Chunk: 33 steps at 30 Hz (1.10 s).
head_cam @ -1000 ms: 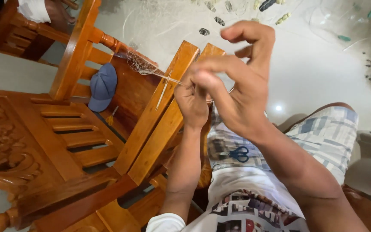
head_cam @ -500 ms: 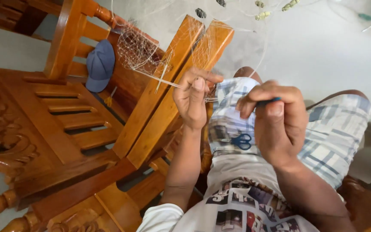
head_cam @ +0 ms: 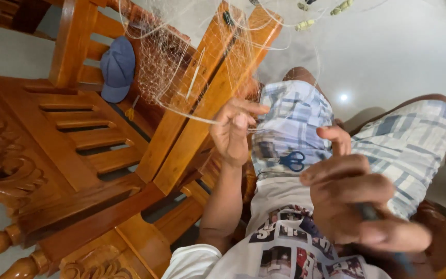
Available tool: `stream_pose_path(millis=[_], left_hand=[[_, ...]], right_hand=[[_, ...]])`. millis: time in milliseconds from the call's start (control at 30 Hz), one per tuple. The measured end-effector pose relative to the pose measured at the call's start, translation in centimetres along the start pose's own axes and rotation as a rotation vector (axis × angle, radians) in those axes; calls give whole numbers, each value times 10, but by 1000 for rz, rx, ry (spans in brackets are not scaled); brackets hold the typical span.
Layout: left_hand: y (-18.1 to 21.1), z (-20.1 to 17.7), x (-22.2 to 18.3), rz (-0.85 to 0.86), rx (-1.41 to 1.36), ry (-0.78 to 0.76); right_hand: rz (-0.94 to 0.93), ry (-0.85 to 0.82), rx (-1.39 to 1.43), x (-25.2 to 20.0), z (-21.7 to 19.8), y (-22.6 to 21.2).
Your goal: Using a netting shuttle to tie knots and repair holes in a fine-mesh fishing net while seated.
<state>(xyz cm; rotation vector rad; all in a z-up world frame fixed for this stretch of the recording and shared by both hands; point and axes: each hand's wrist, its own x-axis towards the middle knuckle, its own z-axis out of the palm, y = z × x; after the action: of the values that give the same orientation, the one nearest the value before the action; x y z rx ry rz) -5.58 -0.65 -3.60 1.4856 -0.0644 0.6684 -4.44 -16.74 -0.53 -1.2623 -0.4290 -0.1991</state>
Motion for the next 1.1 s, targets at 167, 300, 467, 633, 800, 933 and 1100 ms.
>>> stream_pose_path(millis=[167,300,467,633,800,933,1100], left_hand=[[9,4,-4,-6,14,21],[4,2,-8,-14,20,18],[8,1,-1,3,62,15],[0,-3,-1,16,71,34],[3,-8,-2,-153,-227,-5],[11,-6,1,-155,-276,-50],[2,-18,-4,-191,-540,-181]], right_hand=[[-127,-47,-488,4,-14,-5],[-143,-257,-855,-15,-3,17],[-234,-251,-542,-21,19,20],[-237,-310,-318,-12,11,36],[-124,-289,-431,10,5,27],[-339,-256,-459,20,3,12],[-429,-269,-419,2,12,24]])
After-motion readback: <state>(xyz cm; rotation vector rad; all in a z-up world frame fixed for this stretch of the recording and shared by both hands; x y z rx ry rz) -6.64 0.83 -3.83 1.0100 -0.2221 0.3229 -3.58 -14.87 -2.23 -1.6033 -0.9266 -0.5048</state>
